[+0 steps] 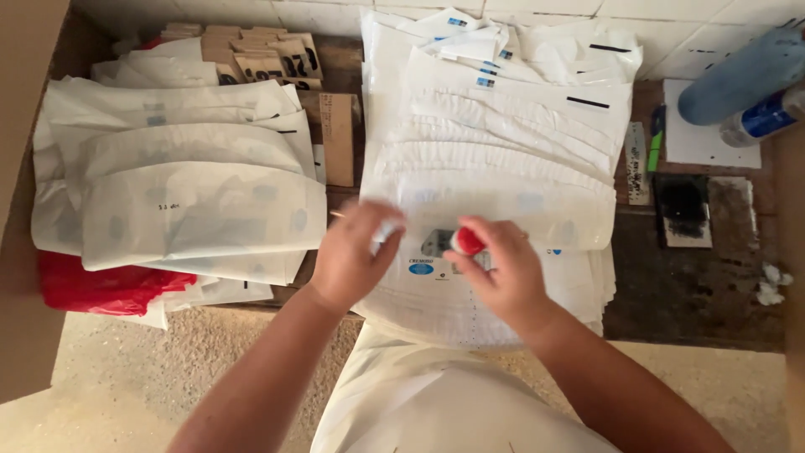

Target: A person is using a hand stamp to mark plastic cheese bags, then folding and stacking them on a wooden workbench.

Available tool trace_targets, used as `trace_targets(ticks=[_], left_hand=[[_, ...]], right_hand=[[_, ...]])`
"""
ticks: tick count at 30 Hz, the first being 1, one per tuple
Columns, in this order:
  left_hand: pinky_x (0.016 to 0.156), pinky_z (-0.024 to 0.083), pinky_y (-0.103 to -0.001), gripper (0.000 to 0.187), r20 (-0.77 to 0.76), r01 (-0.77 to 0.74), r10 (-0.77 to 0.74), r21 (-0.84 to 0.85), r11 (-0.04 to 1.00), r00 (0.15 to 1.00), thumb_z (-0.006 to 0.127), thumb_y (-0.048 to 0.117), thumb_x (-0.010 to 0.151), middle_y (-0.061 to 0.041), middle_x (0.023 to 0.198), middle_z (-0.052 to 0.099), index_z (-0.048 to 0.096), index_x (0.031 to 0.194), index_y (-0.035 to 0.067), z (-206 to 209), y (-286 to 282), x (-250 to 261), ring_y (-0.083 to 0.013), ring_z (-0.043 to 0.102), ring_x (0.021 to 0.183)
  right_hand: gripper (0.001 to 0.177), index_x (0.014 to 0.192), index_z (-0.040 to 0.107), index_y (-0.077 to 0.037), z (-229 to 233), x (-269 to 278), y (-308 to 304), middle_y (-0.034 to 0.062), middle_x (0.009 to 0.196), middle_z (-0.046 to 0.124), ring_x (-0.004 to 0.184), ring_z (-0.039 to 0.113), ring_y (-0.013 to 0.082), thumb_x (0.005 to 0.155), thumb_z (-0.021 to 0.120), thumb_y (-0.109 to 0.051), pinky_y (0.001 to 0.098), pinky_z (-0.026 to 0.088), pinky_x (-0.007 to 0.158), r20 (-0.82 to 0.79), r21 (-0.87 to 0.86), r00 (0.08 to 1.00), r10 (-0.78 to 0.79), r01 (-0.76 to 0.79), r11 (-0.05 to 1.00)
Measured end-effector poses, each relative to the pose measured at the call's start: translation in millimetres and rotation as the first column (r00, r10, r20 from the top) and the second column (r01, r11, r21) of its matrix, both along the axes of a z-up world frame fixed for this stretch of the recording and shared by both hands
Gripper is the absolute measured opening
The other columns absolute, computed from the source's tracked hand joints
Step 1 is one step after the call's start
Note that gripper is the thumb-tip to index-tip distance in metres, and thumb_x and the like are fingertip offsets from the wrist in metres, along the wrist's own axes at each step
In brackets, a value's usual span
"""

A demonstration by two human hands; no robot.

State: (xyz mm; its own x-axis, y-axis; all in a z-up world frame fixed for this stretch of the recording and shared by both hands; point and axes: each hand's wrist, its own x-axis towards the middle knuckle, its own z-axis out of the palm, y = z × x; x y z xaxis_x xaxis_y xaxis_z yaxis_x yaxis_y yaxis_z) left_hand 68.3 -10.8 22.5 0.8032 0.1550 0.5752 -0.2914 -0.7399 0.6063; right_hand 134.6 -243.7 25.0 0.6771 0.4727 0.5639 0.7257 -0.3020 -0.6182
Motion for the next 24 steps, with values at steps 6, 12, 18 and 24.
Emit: trace_targets(ticks=[6, 12, 18, 24], left_hand=[[0.076, 0.059, -0.041, 0.012, -0.421, 0.34, -0.215, 0.247, 0.908, 0.881, 0.072, 0.023, 0.088, -0.004, 0.103, 0.076, 0.073, 0.098, 0.017, -48, 2, -28, -0.029, 0.074, 0.093], [0.115, 0.041, -0.042, 0.062, -0.415, 0.281, -0.115, 0.367, 0.887, 0.903, 0.074, 0.018, 0.088, -0.01, 0.154, 0.052, 0.055, 0.147, 0.013, -57, 1, -21, -0.0316, 0.045, 0.146], [0.114, 0.044, -0.046, 0.065, -0.473, 0.329, -0.15, 0.323, 0.887, 0.868, 0.082, 0.024, 0.079, -0.009, 0.153, 0.05, 0.06, 0.139, 0.014, -57, 15, -12, -0.0326, 0.045, 0.145], [0.103, 0.05, -0.048, 0.05, -0.713, 0.54, -0.191, 0.3, 0.787, 0.674, 0.081, 0.043, 0.077, 0.002, 0.129, 0.064, 0.069, 0.121, 0.023, -47, 36, -17, -0.0276, 0.055, 0.133]], right_hand=[[0.051, 0.132, 0.064, 0.0, 8, 18, -17, 0.015, 0.108, 0.067, 0.095, 0.069, 0.0248, 0.085, 0.085, -0.007, 0.0339, 0.063, 0.081, -0.237, 0.197, 0.971, -0.027, 0.075, 0.977], [0.049, 0.125, 0.068, 0.0, 2, 9, -4, 0.0126, 0.097, 0.067, 0.089, 0.072, 0.0271, 0.082, 0.087, -0.011, 0.0336, 0.063, 0.076, -0.195, 0.071, 0.981, 0.003, 0.011, 0.997], [0.042, 0.129, 0.067, -0.011, -36, 9, 17, 0.0055, 0.09, 0.059, 0.08, 0.067, 0.0226, 0.091, 0.076, -0.026, 0.0326, 0.062, 0.075, 0.219, -0.166, 0.975, 0.037, 0.0, 0.986], [0.046, 0.125, 0.066, -0.001, -20, 45, 16, 0.0226, 0.102, 0.069, 0.098, 0.073, 0.036, 0.084, 0.086, -0.01, 0.0409, 0.064, 0.076, -0.419, 0.083, 0.903, 0.094, -0.065, 0.994]])
